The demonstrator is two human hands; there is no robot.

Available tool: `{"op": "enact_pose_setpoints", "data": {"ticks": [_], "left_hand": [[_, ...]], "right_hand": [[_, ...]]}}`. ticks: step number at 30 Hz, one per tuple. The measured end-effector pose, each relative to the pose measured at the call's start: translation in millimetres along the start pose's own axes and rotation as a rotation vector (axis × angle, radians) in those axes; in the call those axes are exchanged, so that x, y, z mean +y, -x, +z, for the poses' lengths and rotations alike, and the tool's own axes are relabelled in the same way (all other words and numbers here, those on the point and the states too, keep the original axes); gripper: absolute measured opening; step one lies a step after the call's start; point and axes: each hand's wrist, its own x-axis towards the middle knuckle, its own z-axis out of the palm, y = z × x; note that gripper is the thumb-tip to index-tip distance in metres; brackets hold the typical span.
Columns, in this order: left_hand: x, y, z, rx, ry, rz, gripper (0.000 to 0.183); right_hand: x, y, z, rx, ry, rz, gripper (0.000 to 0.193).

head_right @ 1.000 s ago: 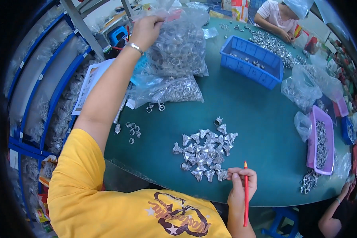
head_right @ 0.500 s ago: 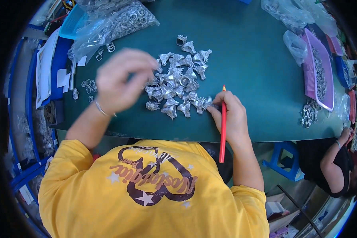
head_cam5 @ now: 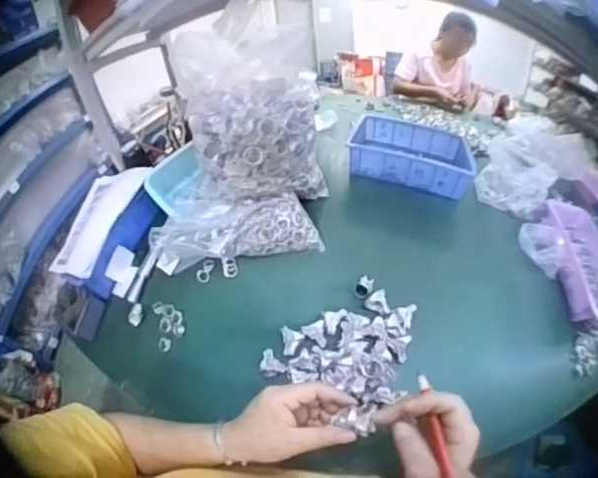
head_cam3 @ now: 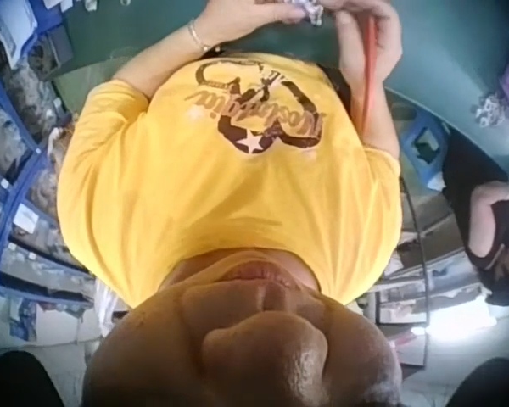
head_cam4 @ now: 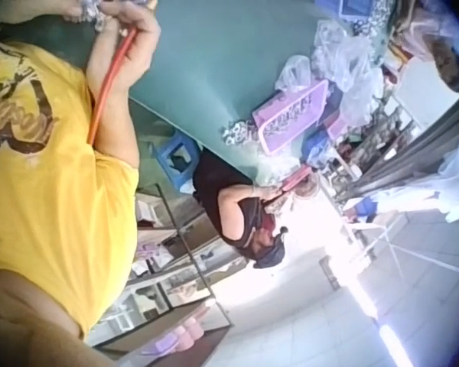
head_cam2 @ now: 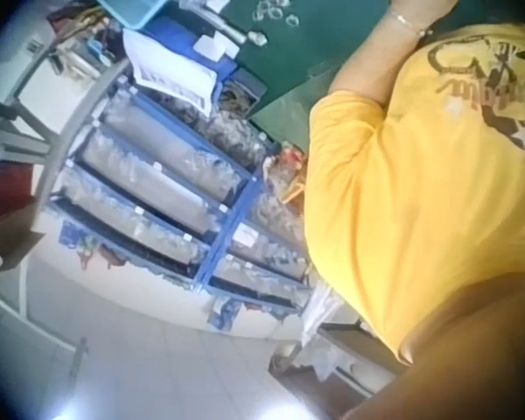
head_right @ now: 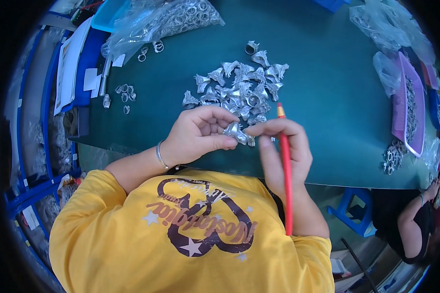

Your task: The person marks small metal components with a red marker. They pick up a component from a pile on a green table, apply the marker to it, and then place it back into the pile or a tray, repeating this for several items.

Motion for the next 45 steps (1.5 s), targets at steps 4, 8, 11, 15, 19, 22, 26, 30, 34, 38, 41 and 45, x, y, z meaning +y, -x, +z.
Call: {"op": "enact_pose_setpoints", "data": {"ticks": [4, 8, 11, 15, 19, 22, 26, 30, 34, 38, 41, 45], "left_hand": [[-1, 9, 0, -0.001, 0.174, -0.074, 0.038], [-13, 13, 1, -0.005, 0.088, 0.038, 0.036], [-14, 12, 0, -0.029, 0.162, 0.057, 0.035], [-15, 14, 0, -0.021, 0.163, 0.095, 0.034], [-16, 15, 0, -0.017, -0.018, 0.163, 0.032], [-13, 15, -1, 0.016, -0.243, 0.245, 0.027], [-8, 13, 0, 0.069, -0.382, 0.367, 0.024], [-6, 13, 0, 0.079, -0.438, 0.447, 0.022], [-3, 14, 1, 0.077, -0.492, 0.424, 0.022], [-2, 14, 1, 0.091, -0.527, 0.427, 0.022], [-2, 14, 0, 0.07, -0.553, 0.494, 0.022], [-2, 15, 1, 0.072, -0.547, 0.503, 0.021]], "right_hand": [[-3, 5, 4, 0.122, 0.091, 0.011, 0.033], [-3, 17, 19, 0.166, -0.063, -0.266, 0.021], [0, 14, 9, 0.057, 0.026, -0.378, 0.012], [-1, 15, 5, -0.053, 0.213, -0.385, 0.013], [-5, 12, 5, -0.103, 0.275, -0.418, 0.013], [-6, 11, 6, -0.124, 0.299, -0.436, 0.014], [-5, 10, 8, -0.114, 0.294, -0.443, 0.014], [-4, 9, 10, -0.116, 0.298, -0.451, 0.015], [-4, 9, 12, -0.097, 0.282, -0.45, 0.016], [-2, 10, 13, -0.083, 0.28, -0.444, 0.015], [-2, 10, 13, -0.081, 0.28, -0.427, 0.014], [-2, 10, 12, -0.086, 0.266, -0.435, 0.014]]}}
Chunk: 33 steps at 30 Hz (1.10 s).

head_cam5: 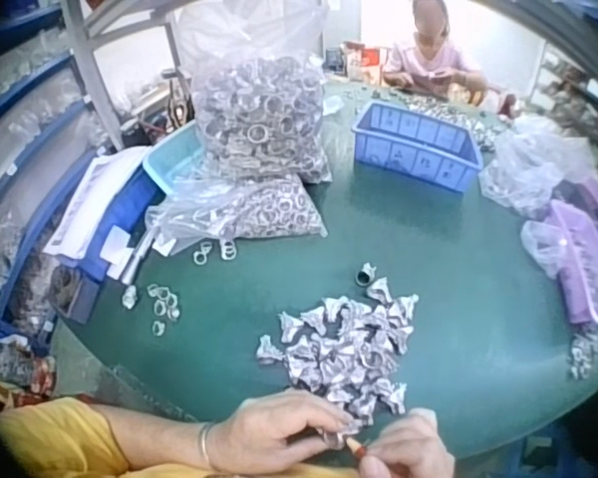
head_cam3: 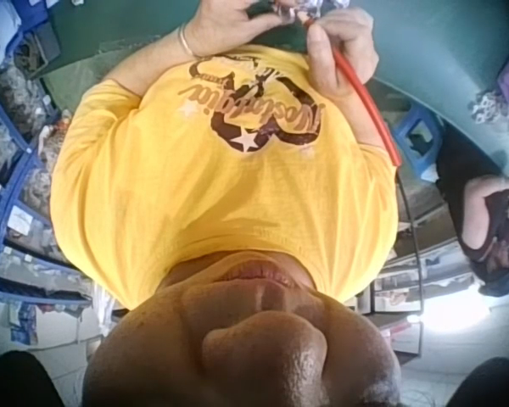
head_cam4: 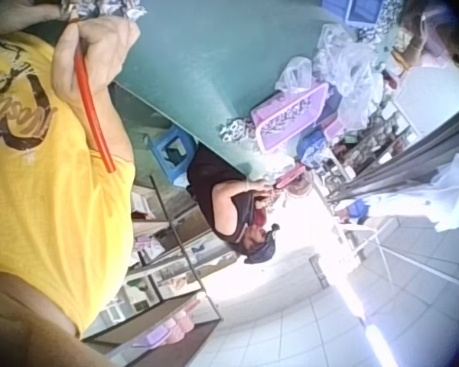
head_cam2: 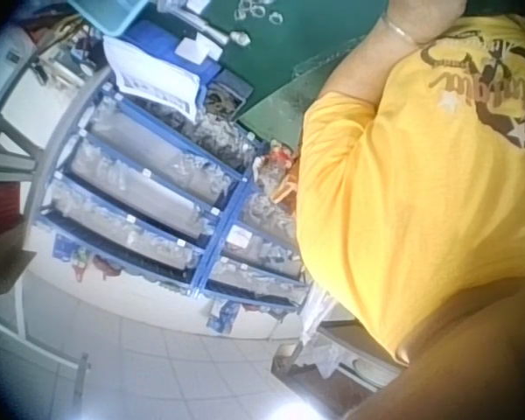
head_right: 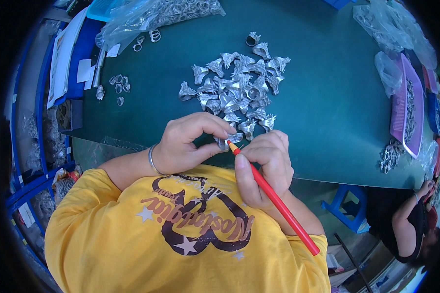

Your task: The person marks small metal components with a red marker. They pick up a component from a pile on a green table, apply the marker to it, and then place it back into the pile or a tray, repeating this for several items.

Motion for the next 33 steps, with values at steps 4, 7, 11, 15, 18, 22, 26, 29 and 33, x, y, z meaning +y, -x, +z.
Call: {"op": "enact_pose_setpoints", "data": {"ticks": [4, 7, 11, 15, 18, 22, 26, 29, 33], "left_hand": [[0, 1, 2, 0.017, 0.014, -0.058, 0.019], [0, 2, 1, -0.001, 0.089, -0.139, 0.024], [-5, 7, 7, 0.074, 0.439, -0.363, 0.026], [-4, 7, 6, 0.062, 0.558, -0.442, 0.031], [-4, 7, 6, 0.064, 0.578, -0.463, 0.032], [-4, 8, 5, 0.059, 0.523, -0.463, 0.031], [-5, 9, 5, 0.057, 0.428, -0.415, 0.03], [-2, 9, 3, 0.06, 0.443, -0.449, 0.03], [-3, 7, -1, 0.037, 0.433, -0.414, 0.034]], "right_hand": [[-2, 1, -1, -0.043, -0.01, 0.004, 0.014], [-3, 2, -4, -0.029, -0.022, -0.007, 0.014], [-4, 2, -9, -0.012, -0.019, -0.025, 0.014], [-5, 0, -8, -0.048, 0.003, -0.024, 0.013], [-3, 0, -4, -0.035, 0.002, -0.035, 0.014], [-3, -1, -1, -0.037, 0.008, -0.035, 0.015], [-2, -3, 2, -0.048, 0.03, -0.027, 0.014], [-1, -2, 0, -0.044, 0.067, 0.015, 0.013], [2, 1, 9, 0.187, -0.208, 0.203, 0.007]]}}
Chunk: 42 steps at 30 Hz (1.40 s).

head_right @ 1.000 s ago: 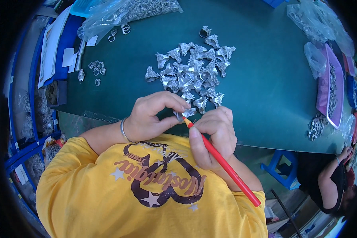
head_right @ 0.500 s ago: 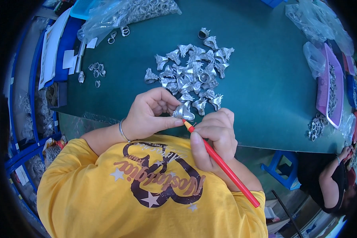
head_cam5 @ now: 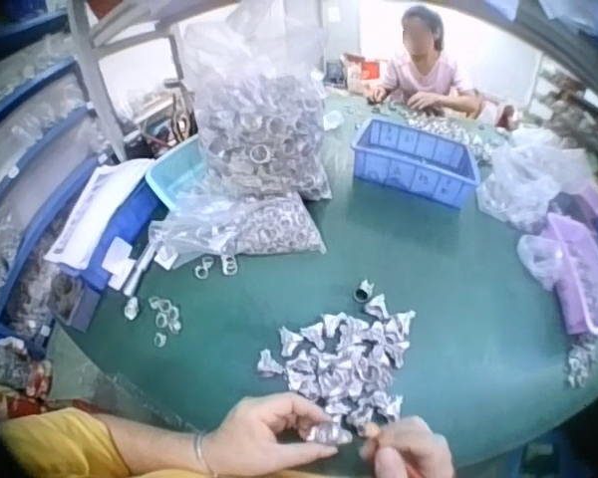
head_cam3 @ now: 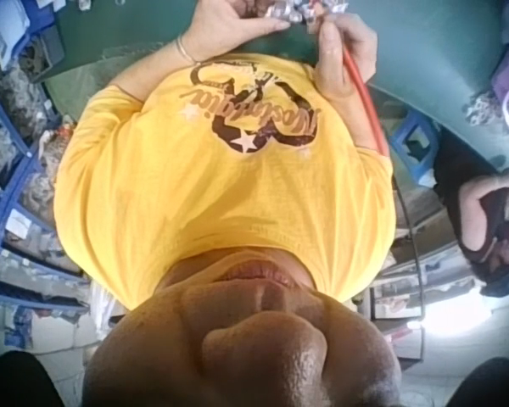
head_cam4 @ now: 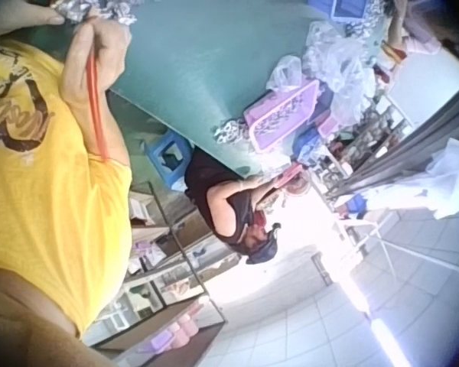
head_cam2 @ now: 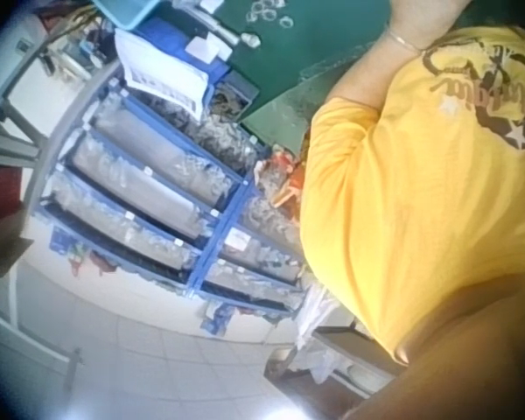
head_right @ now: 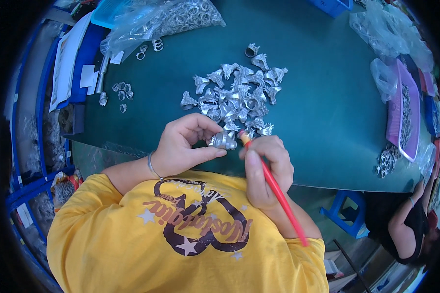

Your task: The person marks small metal components with a red marker. They pick up a component from a pile on a green table, apply the marker to it, and then place it back into the pile or a tray, repeating this for several items.

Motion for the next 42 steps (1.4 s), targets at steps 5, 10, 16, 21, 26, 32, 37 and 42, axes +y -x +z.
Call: {"op": "enact_pose_setpoints", "data": {"ticks": [5, 10, 16, 21, 26, 32, 37, 42], "left_hand": [[8, -3, -3, 0.018, -0.232, 0.268, 0.03], [6, -1, -2, -0.042, -0.213, 0.323, 0.032], [15, -2, -1, 0.013, -0.085, 0.233, 0.031], [18, -12, -7, 0.034, -0.385, 0.627, 0.021], [96, -71, -60, 0.401, -0.736, 1.286, 0.032], [222, -167, -141, 0.933, -1.117, 1.597, 0.02], [241, -211, -204, 0.7, -1.405, 0.754, 0.026], [214, -195, -195, 0.458, -1.61, 1.072, 0.04]], "right_hand": [[0, -6, 1, -0.194, -0.071, 0.501, 0.019], [0, -6, 4, -0.161, -0.264, 0.55, 0.024], [2, -4, 0, -0.138, -0.424, 0.645, 0.023], [-5, -7, 3, -0.125, -0.376, 0.709, 0.015], [2, -12, -7, -0.02, -0.391, 0.599, 0.012], [-6, -5, -13, 0.013, -0.314, 0.602, 0.01], [-7, -6, -17, 0.047, -0.284, 0.617, 0.01], [0, -9, -24, 0.044, -0.271, 0.59, 0.01]]}}
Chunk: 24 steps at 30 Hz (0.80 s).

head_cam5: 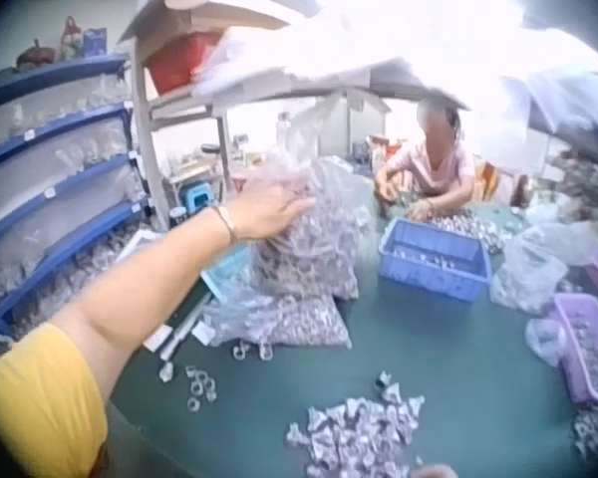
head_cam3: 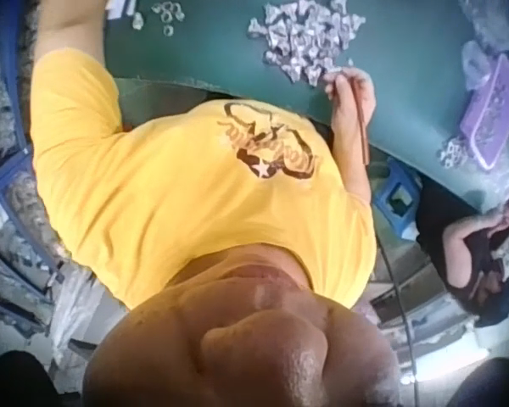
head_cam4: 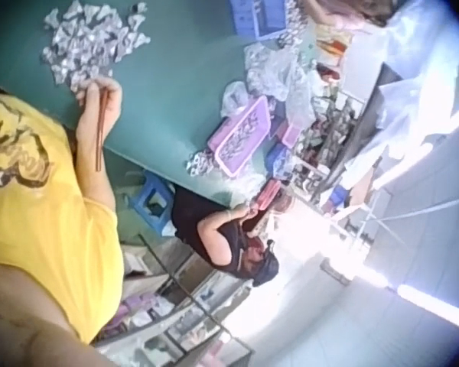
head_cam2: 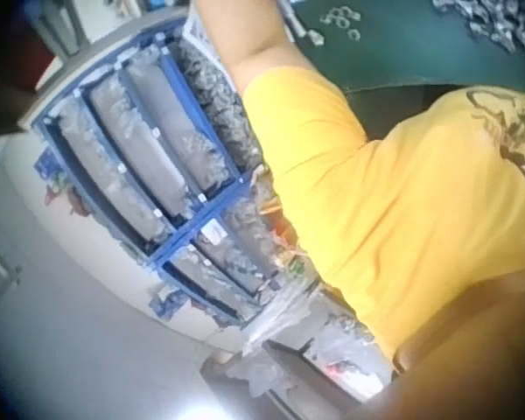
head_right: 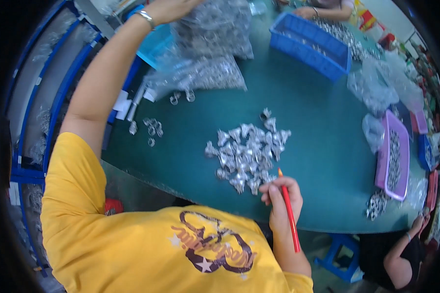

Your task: The person marks small metal components with a red marker. They pick up a component from a pile on a green table, apply the marker to it, and then place it back into the pile or a tray, repeating this for several items.

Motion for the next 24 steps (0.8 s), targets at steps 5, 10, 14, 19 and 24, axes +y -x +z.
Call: {"op": "enact_pose_setpoints", "data": {"ticks": [5, 10, 14, 19, 24], "left_hand": [[37, 35, -18, -0.456, 0.183, -0.098, 0.032], [38, 37, -44, -0.096, 0.153, 0.043, 0.016], [109, 34, -47, 0.422, 0.175, 0.057, 0.016], [186, 97, -29, 0.252, 0.645, -0.06, 0.023], [251, 159, -14, -0.045, 1.295, -0.878, 0.043]], "right_hand": [[-5, -4, -2, 0.025, 0.036, 0.002, 0.009], [5, -59, -7, 0.091, 0.503, -0.427, 0.007], [8, -124, -7, 0.051, 0.927, -0.664, 0.02], [6, -160, 6, 0.026, 1.323, -0.516, 0.022], [-2, -116, 20, -0.047, 0.783, -0.483, 0.019]]}}
